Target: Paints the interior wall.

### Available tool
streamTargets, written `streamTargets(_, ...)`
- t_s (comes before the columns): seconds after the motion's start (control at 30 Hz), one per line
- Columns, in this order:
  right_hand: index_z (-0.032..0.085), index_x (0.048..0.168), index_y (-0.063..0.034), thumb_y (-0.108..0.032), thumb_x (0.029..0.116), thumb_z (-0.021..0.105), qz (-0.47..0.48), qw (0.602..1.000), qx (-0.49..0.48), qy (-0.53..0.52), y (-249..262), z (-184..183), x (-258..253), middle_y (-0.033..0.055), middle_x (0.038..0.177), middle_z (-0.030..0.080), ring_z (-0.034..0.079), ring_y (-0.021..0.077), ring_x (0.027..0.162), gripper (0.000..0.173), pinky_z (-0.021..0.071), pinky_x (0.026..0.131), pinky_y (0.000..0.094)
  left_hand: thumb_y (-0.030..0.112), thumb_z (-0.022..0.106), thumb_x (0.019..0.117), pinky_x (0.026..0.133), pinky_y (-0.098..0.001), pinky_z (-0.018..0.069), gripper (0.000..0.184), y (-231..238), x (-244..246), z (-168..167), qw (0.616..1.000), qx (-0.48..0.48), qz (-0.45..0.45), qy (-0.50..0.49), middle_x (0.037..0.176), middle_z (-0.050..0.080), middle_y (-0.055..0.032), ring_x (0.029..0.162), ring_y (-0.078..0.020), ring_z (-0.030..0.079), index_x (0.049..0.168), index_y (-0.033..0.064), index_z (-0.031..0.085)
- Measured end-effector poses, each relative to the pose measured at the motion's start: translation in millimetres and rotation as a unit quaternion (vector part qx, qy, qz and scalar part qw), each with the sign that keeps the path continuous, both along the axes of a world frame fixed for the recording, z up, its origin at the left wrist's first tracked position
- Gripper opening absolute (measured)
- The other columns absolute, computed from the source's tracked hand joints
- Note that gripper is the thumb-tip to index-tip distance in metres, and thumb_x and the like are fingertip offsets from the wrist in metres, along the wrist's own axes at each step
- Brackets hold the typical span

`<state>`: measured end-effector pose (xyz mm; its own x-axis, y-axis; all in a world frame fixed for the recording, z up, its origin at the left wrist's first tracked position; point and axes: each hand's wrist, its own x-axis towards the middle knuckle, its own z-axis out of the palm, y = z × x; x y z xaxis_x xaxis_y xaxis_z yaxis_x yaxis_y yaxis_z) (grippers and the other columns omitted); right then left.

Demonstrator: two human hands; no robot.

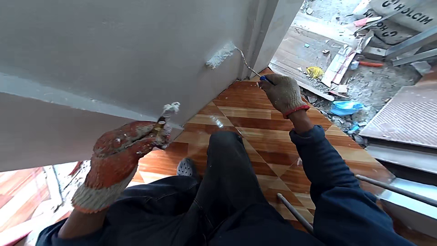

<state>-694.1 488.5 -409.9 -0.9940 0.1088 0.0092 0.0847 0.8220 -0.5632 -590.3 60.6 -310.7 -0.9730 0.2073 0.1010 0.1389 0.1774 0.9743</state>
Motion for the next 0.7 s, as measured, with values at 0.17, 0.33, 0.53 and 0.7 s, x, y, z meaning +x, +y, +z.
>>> streamTargets(0.17, 0.073, 0.097, -0.0141, -0.039, 0.1054, 0.056, 0.014, 0.999, 0.041, -0.028, -16.0, 34.8, 26.2, 0.0135, 0.079, 0.068, 0.067, 0.0364, 0.075, 0.032, 0.0488, 0.061, 0.0633, 0.013, 0.07, 0.0911, 0.08, -0.0284, 0.0624, 0.016, -0.6, -0.4, -2.7, 1.0, -0.021, 0.007, 0.002, 0.097, 0.076, 0.0014, 0.088, -0.0131, 0.073, 0.106, 0.0122, 0.076)
streamTargets(0.33, 0.07, 0.085, -0.0126, -0.045, 0.1004, 0.056, 0.008, 0.978, 0.133, -0.163, -27.2, 31.8, -18.6, 0.0161, 0.083, 0.069, 0.069, 0.0397, 0.084, 0.038, 0.0503, 0.066, 0.0675, 0.017, 0.07, 0.0925, 0.081, -0.0295, 0.0624, 0.016, -19.5, 5.2, -3.0, 1.0, -0.005, 0.011, 0.014, 0.099, 0.077, 0.0008, 0.088, -0.0144, 0.073, 0.107, 0.0146, 0.077)
streamTargets(0.53, 0.071, 0.093, -0.0067, -0.037, 0.0958, 0.061, -0.001, 0.959, 0.161, -0.232, -55.2, 5.5, -36.8, 0.0222, 0.096, 0.071, 0.07, 0.0446, 0.093, 0.032, 0.0516, 0.072, 0.0708, 0.019, 0.071, 0.0923, 0.08, -0.0311, 0.0625, 0.017, -26.2, 11.6, -1.2, 0.999, -0.006, 0.031, 0.018, 0.098, 0.076, -0.0017, 0.088, -0.0164, 0.073, 0.107, 0.0133, 0.076)
streamTargets(0.7, 0.07, 0.097, -0.002, -0.029, 0.0921, 0.065, -0.014, 0.941, 0.151, -0.302, -80.4, -33.0, -43.9, 0.0246, 0.102, 0.071, 0.069, 0.0451, 0.099, 0.028, 0.0523, 0.075, 0.0696, 0.021, 0.072, 0.0909, 0.081, -0.031, 0.0622, 0.018, -26.5, 12.3, 0.8, 0.999, 0.003, 0.042, 0.016, 0.097, 0.076, -0.0022, 0.088, -0.0165, 0.073, 0.107, 0.0136, 0.076)
